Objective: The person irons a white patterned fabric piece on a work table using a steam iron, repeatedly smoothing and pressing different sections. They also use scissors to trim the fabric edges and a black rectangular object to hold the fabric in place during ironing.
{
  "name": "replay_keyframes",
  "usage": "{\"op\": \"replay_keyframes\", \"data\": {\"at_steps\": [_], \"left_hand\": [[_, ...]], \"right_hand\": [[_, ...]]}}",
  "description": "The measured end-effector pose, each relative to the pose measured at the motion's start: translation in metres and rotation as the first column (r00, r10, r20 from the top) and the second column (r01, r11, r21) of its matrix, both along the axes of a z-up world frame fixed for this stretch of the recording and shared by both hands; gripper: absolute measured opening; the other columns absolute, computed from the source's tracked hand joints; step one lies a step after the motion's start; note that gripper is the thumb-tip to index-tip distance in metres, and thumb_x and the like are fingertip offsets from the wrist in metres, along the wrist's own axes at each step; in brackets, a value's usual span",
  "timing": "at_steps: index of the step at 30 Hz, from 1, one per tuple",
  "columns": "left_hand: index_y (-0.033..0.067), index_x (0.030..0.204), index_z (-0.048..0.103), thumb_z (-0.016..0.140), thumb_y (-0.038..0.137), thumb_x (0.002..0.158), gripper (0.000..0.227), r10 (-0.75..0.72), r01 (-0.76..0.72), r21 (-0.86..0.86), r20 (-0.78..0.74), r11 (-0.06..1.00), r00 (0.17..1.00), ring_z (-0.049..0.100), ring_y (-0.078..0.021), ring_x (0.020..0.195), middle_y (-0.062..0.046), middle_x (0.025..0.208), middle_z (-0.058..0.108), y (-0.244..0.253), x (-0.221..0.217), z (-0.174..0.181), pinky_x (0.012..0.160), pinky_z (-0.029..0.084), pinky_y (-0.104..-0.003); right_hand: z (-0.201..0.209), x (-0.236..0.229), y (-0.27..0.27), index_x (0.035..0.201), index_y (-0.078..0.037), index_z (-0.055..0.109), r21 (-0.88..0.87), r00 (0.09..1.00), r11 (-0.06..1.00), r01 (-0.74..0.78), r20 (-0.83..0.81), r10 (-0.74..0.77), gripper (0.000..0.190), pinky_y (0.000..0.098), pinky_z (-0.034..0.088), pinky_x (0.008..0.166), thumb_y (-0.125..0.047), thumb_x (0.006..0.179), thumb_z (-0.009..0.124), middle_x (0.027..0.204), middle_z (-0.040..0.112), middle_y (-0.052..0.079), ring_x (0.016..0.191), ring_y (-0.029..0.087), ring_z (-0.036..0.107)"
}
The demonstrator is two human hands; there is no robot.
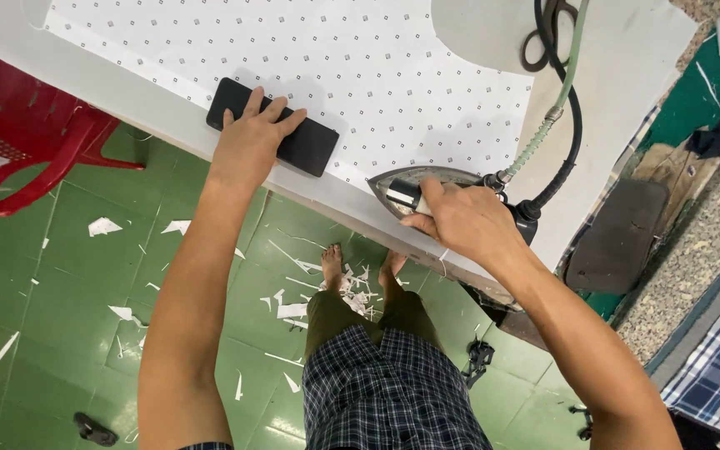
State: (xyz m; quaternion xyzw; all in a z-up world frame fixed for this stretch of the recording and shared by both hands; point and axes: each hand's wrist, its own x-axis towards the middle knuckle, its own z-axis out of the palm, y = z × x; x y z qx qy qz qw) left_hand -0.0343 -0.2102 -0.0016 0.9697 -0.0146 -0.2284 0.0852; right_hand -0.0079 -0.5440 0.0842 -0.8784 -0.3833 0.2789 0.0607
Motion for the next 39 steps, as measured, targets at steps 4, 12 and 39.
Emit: {"op": "replay_keyframes", "data": {"at_steps": [4,12,39], "left_hand": [[0.0209,0.151,0.052,0.073,-0.014,0.076,0.085,-0.039,0.04,-0.022,0.046,0.999,0.998,0.028,-0.0417,0.148,-0.014,0.154,0.047,0.007,-0.002,-0.012,0.102,0.034,-0.079],[0.0183,0.152,0.048,0.082,-0.003,0.072,0.089,-0.129,0.13,-0.005,0.122,0.991,0.984,0.03,-0.0428,0.143,-0.012,0.15,0.046,0.011,-0.003,-0.013,0.091,0.041,-0.083],[0.0246,0.155,0.047,0.08,0.013,0.082,0.082,-0.288,0.289,-0.07,0.027,0.955,0.957,0.032,-0.0369,0.15,-0.015,0.157,0.047,-0.095,-0.004,0.002,0.117,0.012,-0.072]], "right_hand": [[-0.028,-0.009,-0.014,0.105,-0.004,0.053,-0.007,0.993,0.999,0.033,0.11,-0.032,0.049,0.0457,0.052,0.051,-0.052,0.105,0.05,0.063,0.06,0.011,0.053,0.032,0.06],[-0.049,-0.027,-0.043,0.097,-0.009,0.053,-0.018,0.922,1.0,0.009,0.387,-0.002,0.051,0.0371,0.045,0.035,-0.058,0.108,0.051,0.05,0.055,-0.001,0.035,0.022,0.053],[-0.01,-0.067,-0.091,0.108,-0.004,0.059,-0.068,0.918,0.915,0.397,0.058,-0.393,0.043,0.0463,0.06,0.065,-0.046,0.102,0.056,0.07,0.071,0.017,0.068,0.036,0.076]]}}
